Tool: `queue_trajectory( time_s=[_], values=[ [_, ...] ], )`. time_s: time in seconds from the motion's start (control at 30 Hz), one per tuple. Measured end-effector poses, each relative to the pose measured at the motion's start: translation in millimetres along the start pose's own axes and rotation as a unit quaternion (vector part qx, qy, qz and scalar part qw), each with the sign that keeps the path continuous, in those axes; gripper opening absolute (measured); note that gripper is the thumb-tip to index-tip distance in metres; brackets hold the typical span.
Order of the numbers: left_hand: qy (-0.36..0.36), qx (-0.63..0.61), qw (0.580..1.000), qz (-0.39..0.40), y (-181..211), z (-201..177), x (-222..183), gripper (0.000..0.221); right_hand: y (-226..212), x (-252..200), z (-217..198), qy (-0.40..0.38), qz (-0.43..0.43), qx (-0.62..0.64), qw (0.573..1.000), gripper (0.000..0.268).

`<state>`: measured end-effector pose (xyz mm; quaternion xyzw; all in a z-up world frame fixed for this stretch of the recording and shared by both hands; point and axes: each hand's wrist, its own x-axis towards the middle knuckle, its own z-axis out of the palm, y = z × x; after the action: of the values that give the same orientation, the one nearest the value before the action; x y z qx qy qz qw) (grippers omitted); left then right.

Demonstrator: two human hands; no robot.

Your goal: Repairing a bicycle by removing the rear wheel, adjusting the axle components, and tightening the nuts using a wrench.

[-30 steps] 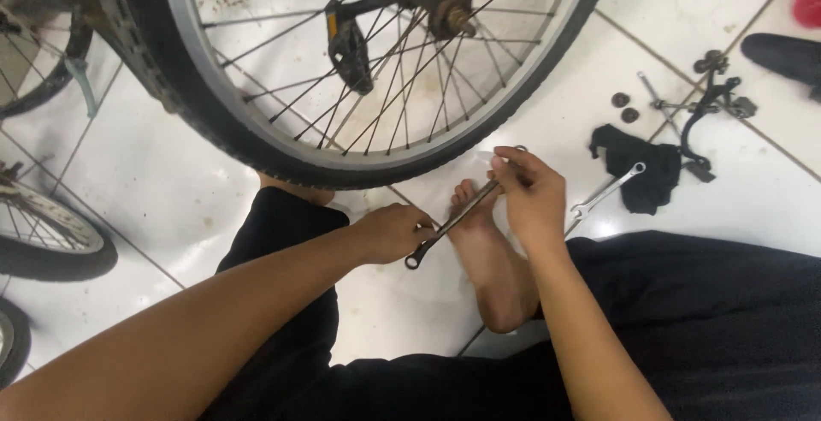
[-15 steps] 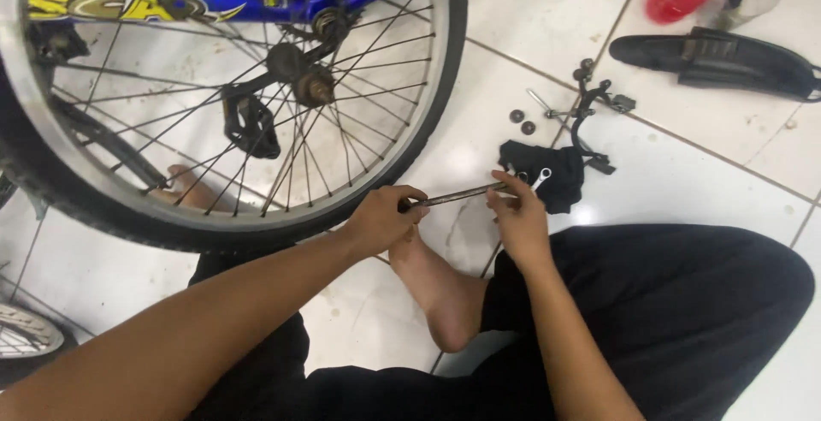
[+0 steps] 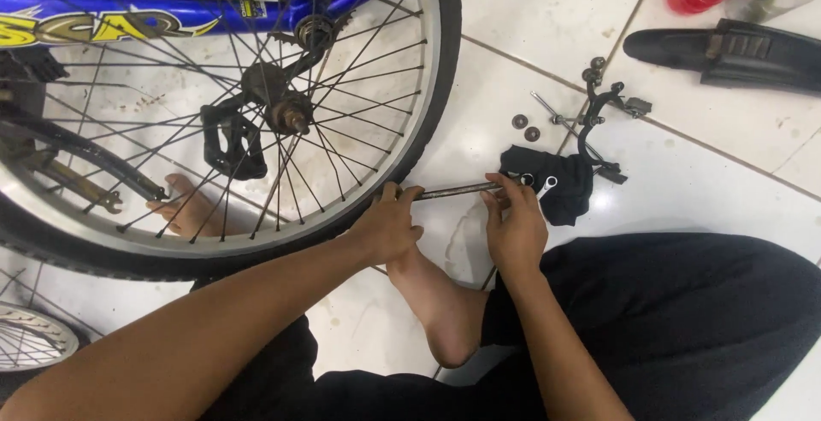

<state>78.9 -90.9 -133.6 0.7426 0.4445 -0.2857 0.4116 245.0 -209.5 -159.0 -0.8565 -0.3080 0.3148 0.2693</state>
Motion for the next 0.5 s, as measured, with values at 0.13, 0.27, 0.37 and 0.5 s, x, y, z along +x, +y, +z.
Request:
queue_trajectory(
  time_s=[0.13,0.27,0.37,0.5],
  values=[
    [-0.015,0.028,1.0,0.001,13,-5,-2,0.069,4,4,2,0.02,-0.01,-0.015,1.0,0.024],
    [-0.055,0.094,0.994,-0.005,27,-8,-8,0.074,11,9,5,0.042,-0.036,-0.017,0.998,0.025],
    [-0.062,0.067,0.996,-0.02,15,9,10,0.075,16,10,6,0.043,-0.045,-0.033,0.998,0.029],
    [-0.05,0.029,0.998,-0.04,13,14,18,0.073,15,10,4,0.045,-0.057,-0.043,0.996,0.032]
  ],
)
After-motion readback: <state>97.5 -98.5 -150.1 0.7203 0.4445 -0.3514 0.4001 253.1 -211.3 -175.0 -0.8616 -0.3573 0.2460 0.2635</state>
